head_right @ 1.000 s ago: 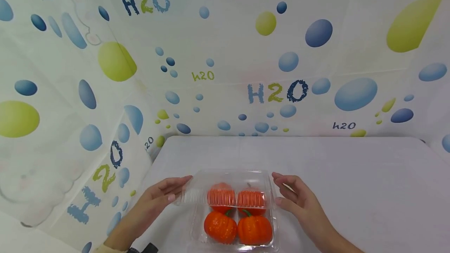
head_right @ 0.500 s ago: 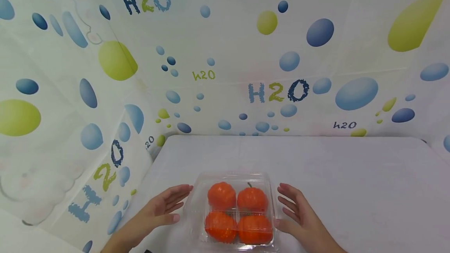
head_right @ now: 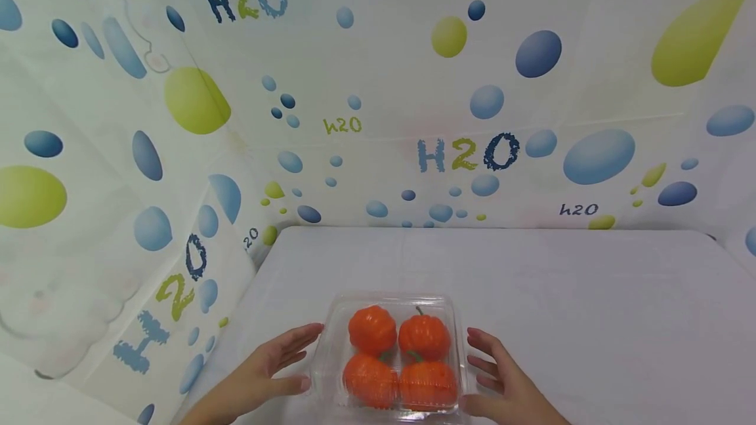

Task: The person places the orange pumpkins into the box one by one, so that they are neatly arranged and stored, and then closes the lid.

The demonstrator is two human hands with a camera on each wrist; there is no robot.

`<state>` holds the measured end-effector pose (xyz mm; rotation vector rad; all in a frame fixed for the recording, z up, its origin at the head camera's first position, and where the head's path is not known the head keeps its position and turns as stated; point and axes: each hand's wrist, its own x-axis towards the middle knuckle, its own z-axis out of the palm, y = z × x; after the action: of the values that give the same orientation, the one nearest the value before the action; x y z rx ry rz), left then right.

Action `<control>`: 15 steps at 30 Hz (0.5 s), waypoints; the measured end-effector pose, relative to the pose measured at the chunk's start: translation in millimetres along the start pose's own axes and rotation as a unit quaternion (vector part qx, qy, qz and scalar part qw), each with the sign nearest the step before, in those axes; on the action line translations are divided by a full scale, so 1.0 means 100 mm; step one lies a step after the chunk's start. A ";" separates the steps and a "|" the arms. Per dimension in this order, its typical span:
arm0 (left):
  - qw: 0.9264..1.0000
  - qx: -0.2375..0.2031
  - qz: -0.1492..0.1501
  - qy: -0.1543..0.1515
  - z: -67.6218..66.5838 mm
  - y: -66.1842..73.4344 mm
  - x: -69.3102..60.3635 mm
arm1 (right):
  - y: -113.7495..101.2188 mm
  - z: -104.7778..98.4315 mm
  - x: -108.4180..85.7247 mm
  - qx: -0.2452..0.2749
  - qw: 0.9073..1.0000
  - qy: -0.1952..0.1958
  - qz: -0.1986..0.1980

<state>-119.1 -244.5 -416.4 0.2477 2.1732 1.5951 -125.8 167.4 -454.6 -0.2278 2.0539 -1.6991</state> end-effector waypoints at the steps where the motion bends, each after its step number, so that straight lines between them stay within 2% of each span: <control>1: 1.000 0.003 -0.004 0.000 0.01 -0.01 0.00 | 0.02 0.00 0.00 0.001 1.000 -0.002 0.008; 5: 1.000 0.011 -0.026 0.000 0.05 -0.07 0.02 | 0.12 0.00 0.00 0.014 0.999 -0.013 0.031; 10: 0.998 0.012 -0.069 0.006 0.11 -0.16 0.02 | 0.20 -0.02 0.00 0.025 0.999 -0.034 0.031; 15: 0.997 0.006 -0.080 0.008 0.14 -0.20 0.01 | 0.21 -0.06 0.00 0.020 0.998 -0.048 0.037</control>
<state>-111.9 -238.5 -439.2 0.0637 2.1565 1.4992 -125.6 177.6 -474.0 -0.2120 1.9338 -1.6504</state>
